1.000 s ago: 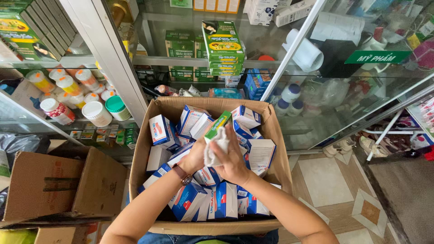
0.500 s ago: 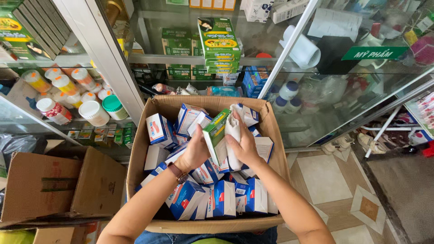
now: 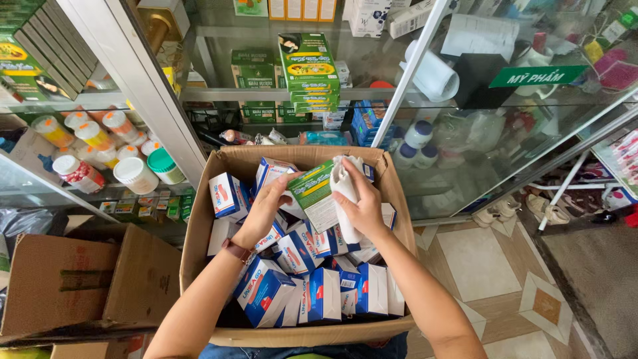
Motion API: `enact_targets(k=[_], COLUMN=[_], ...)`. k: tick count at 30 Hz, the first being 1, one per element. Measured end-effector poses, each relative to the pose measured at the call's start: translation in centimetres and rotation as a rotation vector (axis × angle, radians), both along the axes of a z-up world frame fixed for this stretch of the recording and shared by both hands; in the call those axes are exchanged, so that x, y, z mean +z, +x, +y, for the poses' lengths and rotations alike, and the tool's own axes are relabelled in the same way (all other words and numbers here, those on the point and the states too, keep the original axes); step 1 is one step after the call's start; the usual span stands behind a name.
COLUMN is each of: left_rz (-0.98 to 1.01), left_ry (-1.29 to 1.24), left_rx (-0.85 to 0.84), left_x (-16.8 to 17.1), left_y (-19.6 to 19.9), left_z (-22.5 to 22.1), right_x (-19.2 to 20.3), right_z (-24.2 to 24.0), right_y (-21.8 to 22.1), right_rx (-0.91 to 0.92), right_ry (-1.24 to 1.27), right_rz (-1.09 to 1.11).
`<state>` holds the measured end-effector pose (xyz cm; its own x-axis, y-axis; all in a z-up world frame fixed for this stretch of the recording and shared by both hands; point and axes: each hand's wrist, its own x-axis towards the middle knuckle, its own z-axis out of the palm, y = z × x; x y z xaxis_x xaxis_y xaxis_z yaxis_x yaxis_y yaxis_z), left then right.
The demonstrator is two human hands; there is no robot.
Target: The person picks small green boxes from a cardboard box, wipes them with a white cloth, and places them on a glass shelf. The person repeats this process for multiple boxes, arranging them in neat rows on the shelf.
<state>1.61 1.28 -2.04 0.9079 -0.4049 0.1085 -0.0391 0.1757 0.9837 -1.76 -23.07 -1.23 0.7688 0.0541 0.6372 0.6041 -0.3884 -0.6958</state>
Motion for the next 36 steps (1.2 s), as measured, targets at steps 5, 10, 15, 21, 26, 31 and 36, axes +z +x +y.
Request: enact_targets(k=[5, 10, 15, 21, 26, 31, 36], left_rz=[-0.198, -0.303, -0.291, -0.633, -1.075, -1.256, -1.251], left_ry=[0.129, 0.271, 0.006, -0.223, 0.212, 0.461, 0.583], left_rx=[0.025, 0.187, 0.341, 0.518, 0.828, 0.858, 0.820], left_x=[0.9, 1.3, 4.5, 10.9, 14.4, 14.8, 13.4], left_y=[-0.6, -0.5, -0.5, 0.9, 4.4, 9.1, 11.2], left_z=[-0.3, 0.2, 1.4, 0.6, -1.8, -3.7, -4.6], right_x=[-0.5, -1.3, -1.6, -2.3, -3.2, -3.4, -2.8], right_z=[0.0, -0.7, -2.5, -2.1, -1.0, -0.2, 0.1], right_y=[-0.3, 0.4, 1.5, 1.9, 1.3, 1.2, 0.3], right_rx=[0.010, -0.028, -0.036, -0.057, -0.007, 0.050, 0.170], right_ry=[-0.046, 0.174, 0.547, 0.419, 0.202, -0.124, -0.420], right_rz=[-0.009, 0.108, 0.254, 0.241, 0.187, 0.148, 0.218])
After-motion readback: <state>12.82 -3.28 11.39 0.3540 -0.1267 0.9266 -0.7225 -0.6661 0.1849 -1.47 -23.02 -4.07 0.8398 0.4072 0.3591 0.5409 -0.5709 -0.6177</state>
